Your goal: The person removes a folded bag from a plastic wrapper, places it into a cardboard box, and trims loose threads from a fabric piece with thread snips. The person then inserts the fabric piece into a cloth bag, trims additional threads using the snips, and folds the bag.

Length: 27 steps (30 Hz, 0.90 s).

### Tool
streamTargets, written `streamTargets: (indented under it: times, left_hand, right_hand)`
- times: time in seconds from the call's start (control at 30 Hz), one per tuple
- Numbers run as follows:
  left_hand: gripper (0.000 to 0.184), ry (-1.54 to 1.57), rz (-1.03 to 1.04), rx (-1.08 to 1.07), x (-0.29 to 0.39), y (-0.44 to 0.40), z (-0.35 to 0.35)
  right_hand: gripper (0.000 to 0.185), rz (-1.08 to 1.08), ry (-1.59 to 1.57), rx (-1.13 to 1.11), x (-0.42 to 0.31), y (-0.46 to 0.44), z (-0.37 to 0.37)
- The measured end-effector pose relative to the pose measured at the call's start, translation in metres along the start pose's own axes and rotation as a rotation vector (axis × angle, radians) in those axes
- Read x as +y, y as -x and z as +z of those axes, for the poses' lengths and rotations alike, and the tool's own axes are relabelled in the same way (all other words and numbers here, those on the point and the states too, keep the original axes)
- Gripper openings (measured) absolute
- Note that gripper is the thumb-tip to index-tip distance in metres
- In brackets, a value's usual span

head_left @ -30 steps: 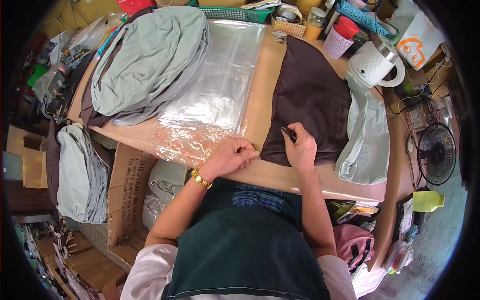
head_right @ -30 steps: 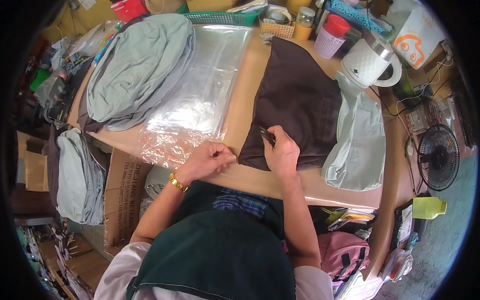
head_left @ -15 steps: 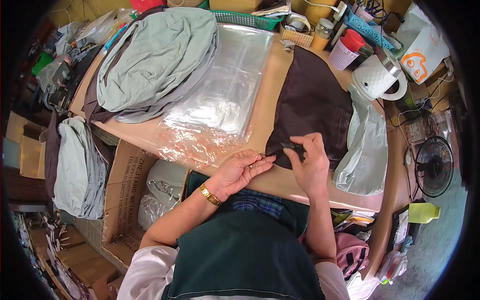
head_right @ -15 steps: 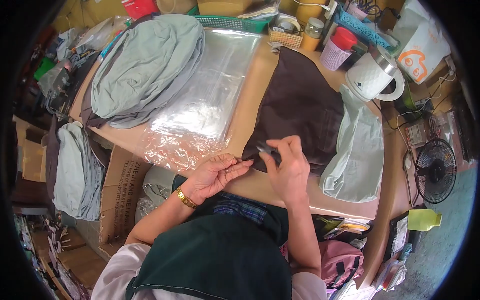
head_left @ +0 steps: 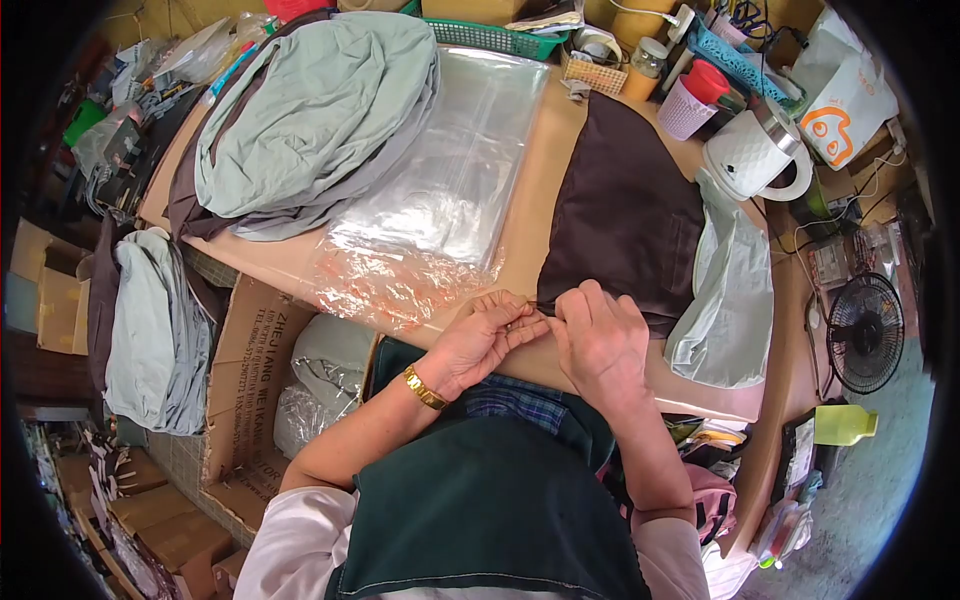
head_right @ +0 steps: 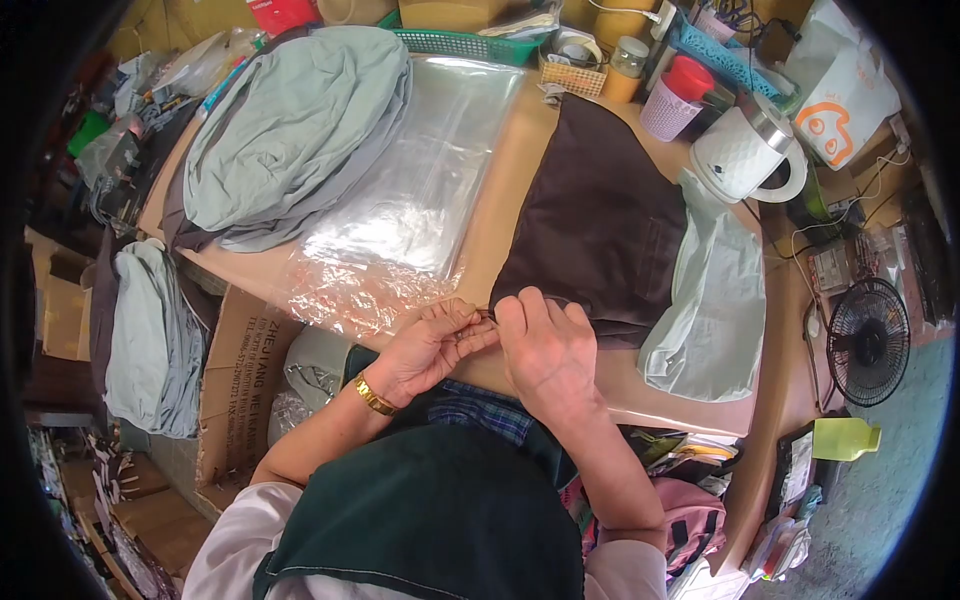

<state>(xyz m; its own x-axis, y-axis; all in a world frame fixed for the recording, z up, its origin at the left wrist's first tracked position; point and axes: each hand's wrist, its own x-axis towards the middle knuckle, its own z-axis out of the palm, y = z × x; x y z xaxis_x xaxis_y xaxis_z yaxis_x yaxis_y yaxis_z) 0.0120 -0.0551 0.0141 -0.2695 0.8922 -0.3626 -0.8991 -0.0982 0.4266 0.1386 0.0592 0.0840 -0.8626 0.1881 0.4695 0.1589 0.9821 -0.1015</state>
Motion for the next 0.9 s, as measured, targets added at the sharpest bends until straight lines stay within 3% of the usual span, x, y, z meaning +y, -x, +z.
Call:
streamTargets:
  times: [0.53, 0.73, 0.83, 0.9]
  left_hand:
    - [0.015, -0.008, 0.02, -0.046, -0.002, 0.002, 0.0]
    - [0.016, 0.021, 0.052, -0.171, -0.002, 0.003, -0.003]
    - [0.017, 0.014, 0.068, -0.151, 0.0, 0.004, 0.005]
    - [0.016, -0.043, 0.023, -0.008, 0.004, 0.008, 0.015]
  right_hand:
    - [0.02, 0.003, 0.015, 0.014, -0.002, -0.004, -0.001]
    - [0.021, -0.014, -0.043, 0.056, 0.0, -0.001, 0.002]
    - [0.02, -0.007, -0.035, 0.082, 0.001, -0.006, 0.002]
    - [0.017, 0.1, -0.057, 0.058, -0.001, -0.014, -0.002]
